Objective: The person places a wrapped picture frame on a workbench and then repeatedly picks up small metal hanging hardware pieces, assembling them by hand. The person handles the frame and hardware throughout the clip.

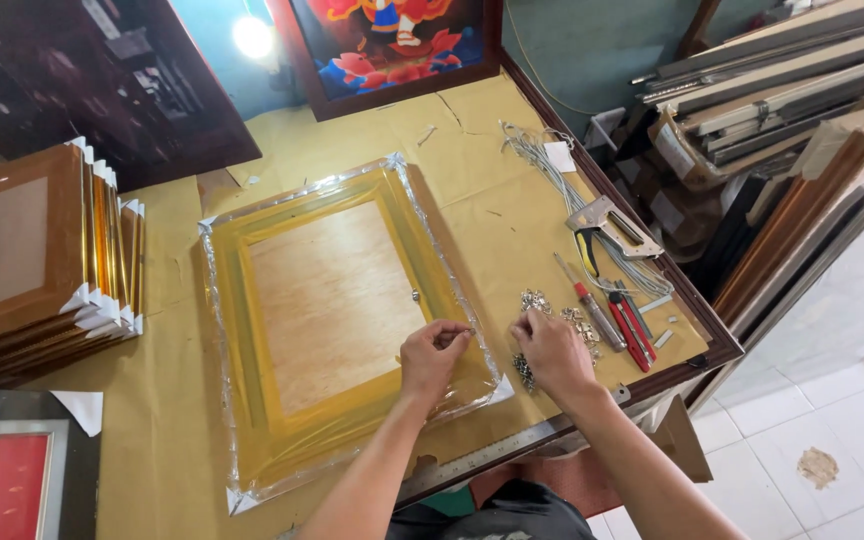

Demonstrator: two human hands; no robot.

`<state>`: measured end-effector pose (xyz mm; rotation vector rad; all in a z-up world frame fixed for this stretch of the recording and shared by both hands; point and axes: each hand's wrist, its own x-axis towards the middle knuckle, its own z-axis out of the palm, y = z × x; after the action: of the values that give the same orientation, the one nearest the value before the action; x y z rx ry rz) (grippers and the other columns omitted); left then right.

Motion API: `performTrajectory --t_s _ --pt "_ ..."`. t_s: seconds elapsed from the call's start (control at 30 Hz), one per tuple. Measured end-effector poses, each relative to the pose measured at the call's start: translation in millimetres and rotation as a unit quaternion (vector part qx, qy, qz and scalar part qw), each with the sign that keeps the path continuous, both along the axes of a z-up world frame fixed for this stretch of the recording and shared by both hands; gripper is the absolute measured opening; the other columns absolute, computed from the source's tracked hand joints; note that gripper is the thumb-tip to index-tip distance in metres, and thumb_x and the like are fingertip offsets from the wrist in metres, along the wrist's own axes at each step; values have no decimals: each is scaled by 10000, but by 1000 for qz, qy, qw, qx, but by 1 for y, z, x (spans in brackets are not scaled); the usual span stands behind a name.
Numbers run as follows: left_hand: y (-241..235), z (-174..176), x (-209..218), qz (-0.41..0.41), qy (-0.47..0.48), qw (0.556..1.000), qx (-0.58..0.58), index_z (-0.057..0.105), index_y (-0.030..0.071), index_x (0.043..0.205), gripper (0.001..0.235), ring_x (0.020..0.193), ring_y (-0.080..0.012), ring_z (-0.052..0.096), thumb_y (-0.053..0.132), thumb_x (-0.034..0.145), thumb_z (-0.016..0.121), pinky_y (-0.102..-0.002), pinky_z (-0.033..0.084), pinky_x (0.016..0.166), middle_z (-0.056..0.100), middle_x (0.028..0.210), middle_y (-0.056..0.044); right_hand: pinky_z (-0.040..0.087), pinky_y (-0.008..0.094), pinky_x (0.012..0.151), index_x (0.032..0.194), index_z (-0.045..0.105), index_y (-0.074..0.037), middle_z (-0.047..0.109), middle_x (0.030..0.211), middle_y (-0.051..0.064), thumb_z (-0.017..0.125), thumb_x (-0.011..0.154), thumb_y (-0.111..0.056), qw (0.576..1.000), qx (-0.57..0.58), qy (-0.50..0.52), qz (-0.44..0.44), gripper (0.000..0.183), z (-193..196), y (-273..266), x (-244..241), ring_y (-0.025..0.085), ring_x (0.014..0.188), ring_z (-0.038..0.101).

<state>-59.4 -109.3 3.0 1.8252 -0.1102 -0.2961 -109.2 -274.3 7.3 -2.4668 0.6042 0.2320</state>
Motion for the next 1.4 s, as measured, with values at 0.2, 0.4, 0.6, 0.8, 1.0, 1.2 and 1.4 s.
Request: performTrajectory --t_s 0.2,0.4,0.6,0.8,1.0,1.2,1.4 --pt "0 -16 12 -19 19 999 46 705 209 724 84 537 -39 526 226 643 691 -201 450 540 624 577 52 408 173 433 966 605 -21 624 698 89 655 740 -106 891 399 -155 -153 247 38 31 -10 80 567 457" --pt "-1 -13 18 -33 43 994 95 711 226 712 106 609 -109 590 258 624 662 -249 477 617 638 591 36 499 171 478 973 643 -5 652 799 104 593 792 -105 849 463 -146 -210 212 15 42 -5 75 608 525" --pt "-2 -5 20 -38 61 991 114 712 254 684 96 606 -109 593 271 615 647 -243 480 612 632 576 55 466 216 451 990 637 31 600 672 114 606 776 -38 861 444 -157 -192 227 48 58 -11 106 574 490" --pt "0 3 15 -32 53 994 93 713 209 702 116 638 -142 609 240 616 641 -272 486 629 644 602 17 412 238 339 930 654 23 582 590 115 617 769 -36 867 421 -185 -191 175 16 55 -1 128 386 460" --pt "1 2 16 -40 54 994 85 716 205 711 120 640 -128 606 231 615 649 -267 488 620 643 610 16 434 231 368 867 709 -109 652 626 61 678 739 -130 912 318 -167 -197 133 7 53 4 102 395 511" --pt "4 -6 21 -67 40 993 94 714 221 732 122 638 -116 612 233 632 646 -261 487 636 645 609 35 491 271 395 873 701 -127 647 658 78 658 764 -167 934 273 -162 -167 124 2 52 10 152 418 575" --pt "9 2 19 -72 58 994 63 717 226 745 130 613 -51 572 239 634 651 -216 471 628 637 596 57 482 229 343 911 682 -66 562 576 84 651 764 -114 896 376 -162 -174 158 14 57 3 146 399 539"
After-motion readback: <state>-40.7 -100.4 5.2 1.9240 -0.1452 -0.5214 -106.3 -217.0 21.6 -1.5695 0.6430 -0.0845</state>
